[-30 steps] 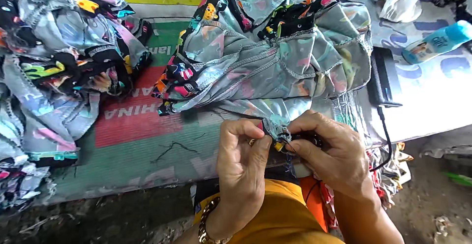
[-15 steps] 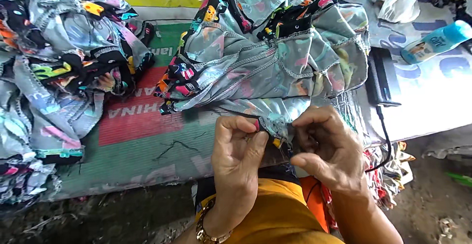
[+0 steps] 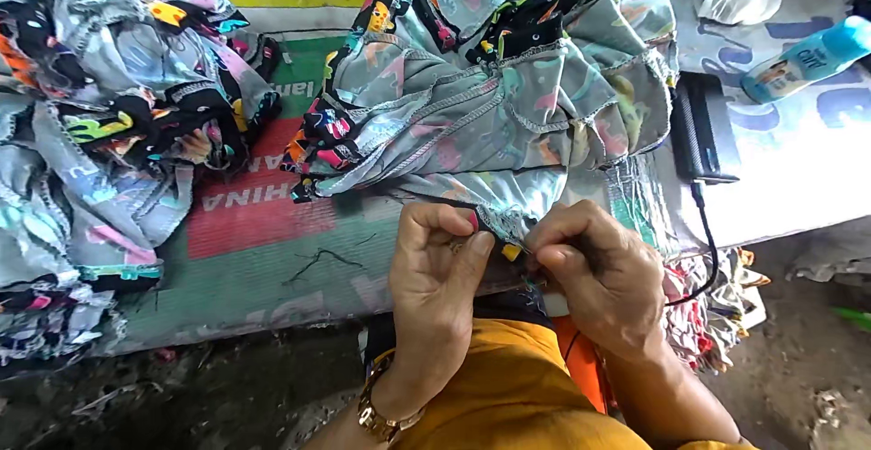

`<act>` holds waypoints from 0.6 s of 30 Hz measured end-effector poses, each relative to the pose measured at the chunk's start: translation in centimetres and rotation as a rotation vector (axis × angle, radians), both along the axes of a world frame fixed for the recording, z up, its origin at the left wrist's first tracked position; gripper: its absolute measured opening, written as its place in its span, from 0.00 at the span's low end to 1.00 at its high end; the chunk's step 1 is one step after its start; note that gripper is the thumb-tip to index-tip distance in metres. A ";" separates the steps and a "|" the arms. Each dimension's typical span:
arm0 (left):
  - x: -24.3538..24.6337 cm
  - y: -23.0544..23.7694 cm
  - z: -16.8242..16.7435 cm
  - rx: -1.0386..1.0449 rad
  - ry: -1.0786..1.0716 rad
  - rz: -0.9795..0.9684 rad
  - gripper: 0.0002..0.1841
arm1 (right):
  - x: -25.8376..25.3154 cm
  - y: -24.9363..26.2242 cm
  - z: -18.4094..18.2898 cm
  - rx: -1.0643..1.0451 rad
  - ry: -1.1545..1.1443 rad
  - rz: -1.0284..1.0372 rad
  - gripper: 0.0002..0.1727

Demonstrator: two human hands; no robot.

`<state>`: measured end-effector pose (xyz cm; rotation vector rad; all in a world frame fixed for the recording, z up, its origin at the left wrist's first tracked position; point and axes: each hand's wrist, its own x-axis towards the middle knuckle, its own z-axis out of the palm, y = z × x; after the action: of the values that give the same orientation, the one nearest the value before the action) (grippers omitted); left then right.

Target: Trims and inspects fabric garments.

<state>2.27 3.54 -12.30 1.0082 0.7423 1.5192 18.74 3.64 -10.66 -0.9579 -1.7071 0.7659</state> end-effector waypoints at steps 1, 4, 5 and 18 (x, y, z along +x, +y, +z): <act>0.0 0.0 0.0 0.004 0.009 -0.003 0.11 | 0.1 -0.1 -0.1 -0.023 -0.016 0.003 0.15; 0.2 0.0 0.2 0.027 0.055 -0.001 0.11 | -0.2 -0.5 -0.3 -0.040 -0.091 -0.077 0.18; 0.3 -0.1 0.2 0.038 0.069 0.004 0.11 | -0.4 -0.6 -0.4 -0.022 -0.117 -0.112 0.14; -1.7 -0.8 0.7 0.250 0.596 0.024 0.08 | 1.2 -0.7 0.1 -0.156 -0.055 0.059 0.03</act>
<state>0.59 2.75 -11.57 1.6827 0.9889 1.3577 19.89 2.97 -10.52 -1.0471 -1.7498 0.9308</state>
